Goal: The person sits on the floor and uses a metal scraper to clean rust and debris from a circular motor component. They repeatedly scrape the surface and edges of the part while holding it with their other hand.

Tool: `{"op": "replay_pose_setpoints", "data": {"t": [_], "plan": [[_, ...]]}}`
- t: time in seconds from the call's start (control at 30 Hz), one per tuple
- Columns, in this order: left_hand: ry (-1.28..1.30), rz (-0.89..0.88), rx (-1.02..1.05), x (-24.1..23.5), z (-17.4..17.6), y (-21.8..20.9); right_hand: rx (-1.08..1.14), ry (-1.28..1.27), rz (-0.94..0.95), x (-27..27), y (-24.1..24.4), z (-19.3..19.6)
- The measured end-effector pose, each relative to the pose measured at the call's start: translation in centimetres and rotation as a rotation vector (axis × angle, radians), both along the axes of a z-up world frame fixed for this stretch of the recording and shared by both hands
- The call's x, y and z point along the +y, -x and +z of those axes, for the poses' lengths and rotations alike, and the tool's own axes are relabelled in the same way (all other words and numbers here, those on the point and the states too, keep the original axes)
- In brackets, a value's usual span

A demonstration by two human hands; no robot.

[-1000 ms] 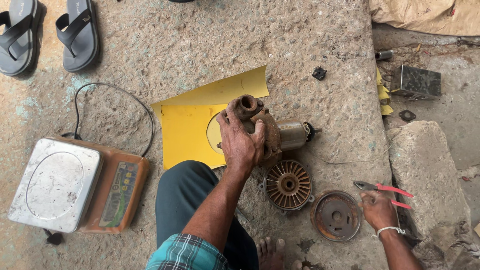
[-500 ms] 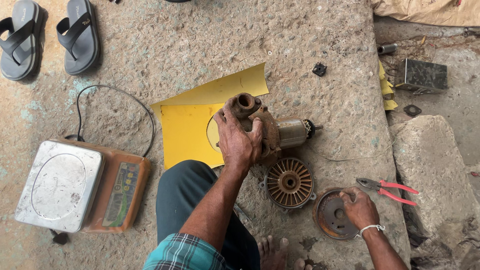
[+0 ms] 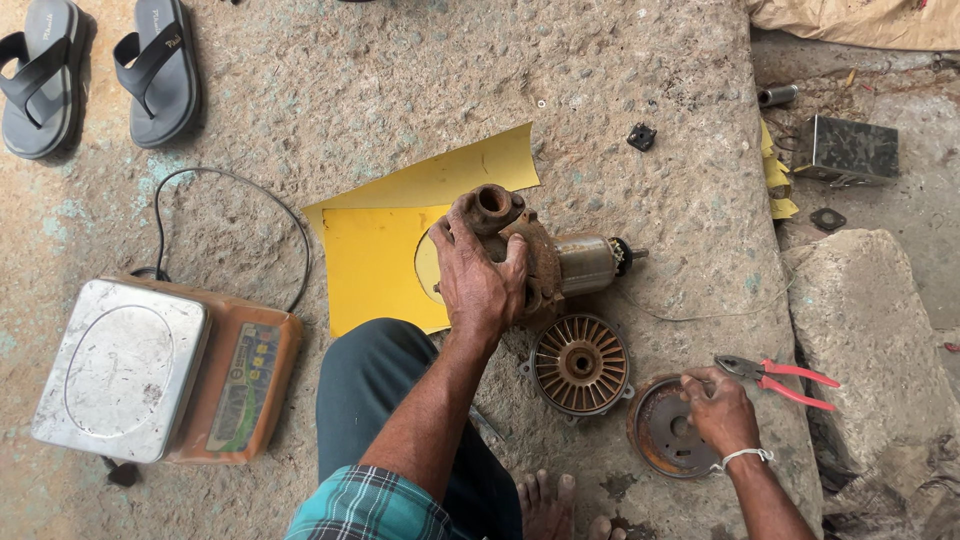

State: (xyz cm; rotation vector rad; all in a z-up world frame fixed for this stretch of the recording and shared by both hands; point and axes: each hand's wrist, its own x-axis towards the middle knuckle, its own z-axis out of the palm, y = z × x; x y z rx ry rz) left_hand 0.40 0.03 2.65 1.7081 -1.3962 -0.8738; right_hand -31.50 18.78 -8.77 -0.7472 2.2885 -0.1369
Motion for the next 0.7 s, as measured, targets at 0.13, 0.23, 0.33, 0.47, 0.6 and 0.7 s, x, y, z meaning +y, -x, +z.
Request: {"op": "replay_pose_setpoints", "data": {"t": [0.13, 0.23, 0.33, 0.47, 0.6, 0.7], "plan": [[-0.008, 0.0, 0.0, -0.1, -0.2, 0.0, 0.026, -0.077, 0.197, -0.7, -2.4, -0.3], [-0.027, -0.002, -0.006, 0.0, -0.3, 0.0, -0.166, 0.122, 0.099, -1.1, -4.3, -1.3], [-0.029, -0.01, -0.021, -0.1, -0.3, 0.0, -0.119, 0.025, 0.061, -1.2, -6.3, -2.3], [-0.024, -0.01, -0.023, -0.1, -0.4, 0.0, -0.147, 0.057, -0.051, -0.7, -7.5, -3.7], [-0.016, -0.011, -0.012, 0.0, -0.5, 0.0, -0.181, 0.081, -0.081, 0.1, -7.3, -5.4], [0.001, -0.004, -0.007, -0.1, -0.3, 0.1, -0.197, 0.07, -0.145, 0.5, -7.1, -6.7]]}}
